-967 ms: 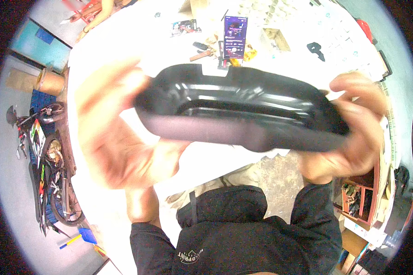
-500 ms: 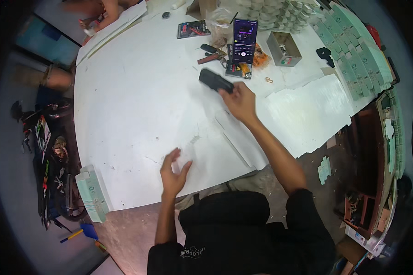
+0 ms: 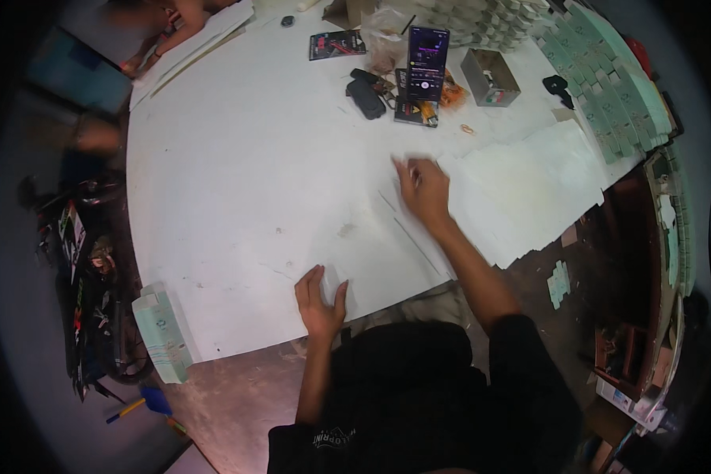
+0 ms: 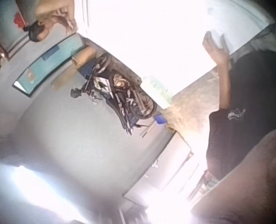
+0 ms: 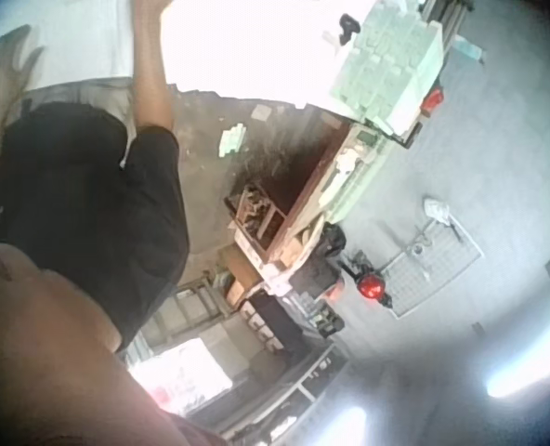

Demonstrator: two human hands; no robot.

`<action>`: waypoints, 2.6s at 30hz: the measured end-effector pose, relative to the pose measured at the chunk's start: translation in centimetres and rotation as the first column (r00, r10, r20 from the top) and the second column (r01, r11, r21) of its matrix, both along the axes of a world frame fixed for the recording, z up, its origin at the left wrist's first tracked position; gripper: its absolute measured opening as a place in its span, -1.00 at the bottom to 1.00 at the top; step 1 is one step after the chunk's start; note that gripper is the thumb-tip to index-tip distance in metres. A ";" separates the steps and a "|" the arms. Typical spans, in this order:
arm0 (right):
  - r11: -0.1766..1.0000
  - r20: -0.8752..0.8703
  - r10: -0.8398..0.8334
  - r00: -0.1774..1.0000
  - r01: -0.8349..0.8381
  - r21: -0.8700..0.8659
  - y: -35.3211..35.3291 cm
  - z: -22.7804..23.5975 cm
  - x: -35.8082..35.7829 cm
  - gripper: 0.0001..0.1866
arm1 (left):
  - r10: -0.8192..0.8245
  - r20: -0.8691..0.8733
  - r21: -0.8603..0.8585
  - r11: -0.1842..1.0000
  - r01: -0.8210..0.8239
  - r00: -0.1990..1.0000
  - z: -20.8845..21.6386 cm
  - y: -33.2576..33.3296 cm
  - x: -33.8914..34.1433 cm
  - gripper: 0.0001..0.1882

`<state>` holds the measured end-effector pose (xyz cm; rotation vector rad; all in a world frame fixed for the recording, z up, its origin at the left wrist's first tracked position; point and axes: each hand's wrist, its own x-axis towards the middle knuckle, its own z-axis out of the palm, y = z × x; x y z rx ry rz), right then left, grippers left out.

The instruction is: The person repeatedly picks up light green paper sheets from a pile on a white table and stacks them into a neat pile. The person aligns the edges and smooths the stack multiple times before lifting and repositioning it.

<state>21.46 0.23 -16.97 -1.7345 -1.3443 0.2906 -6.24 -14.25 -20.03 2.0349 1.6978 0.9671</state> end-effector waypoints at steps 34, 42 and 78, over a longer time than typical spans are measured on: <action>0.741 -0.170 0.232 0.958 -0.288 -0.607 -12.4 -0.4 -10.6 -0.84 | -0.782 -0.266 -0.289 0.622 0.728 0.563 1.6 5.2 -1.9 -0.10; 0.929 0.328 0.368 0.870 -0.357 -0.094 -18.6 -2.6 -9.0 -0.61 | -0.707 -0.238 -0.253 0.707 0.660 0.666 0.4 5.1 -0.8 -0.28; 0.961 0.106 0.021 0.994 0.009 -0.277 -16.9 -0.8 -2.6 -0.49 | -0.834 -0.225 -0.410 0.550 0.727 0.504 4.3 5.7 -0.3 0.00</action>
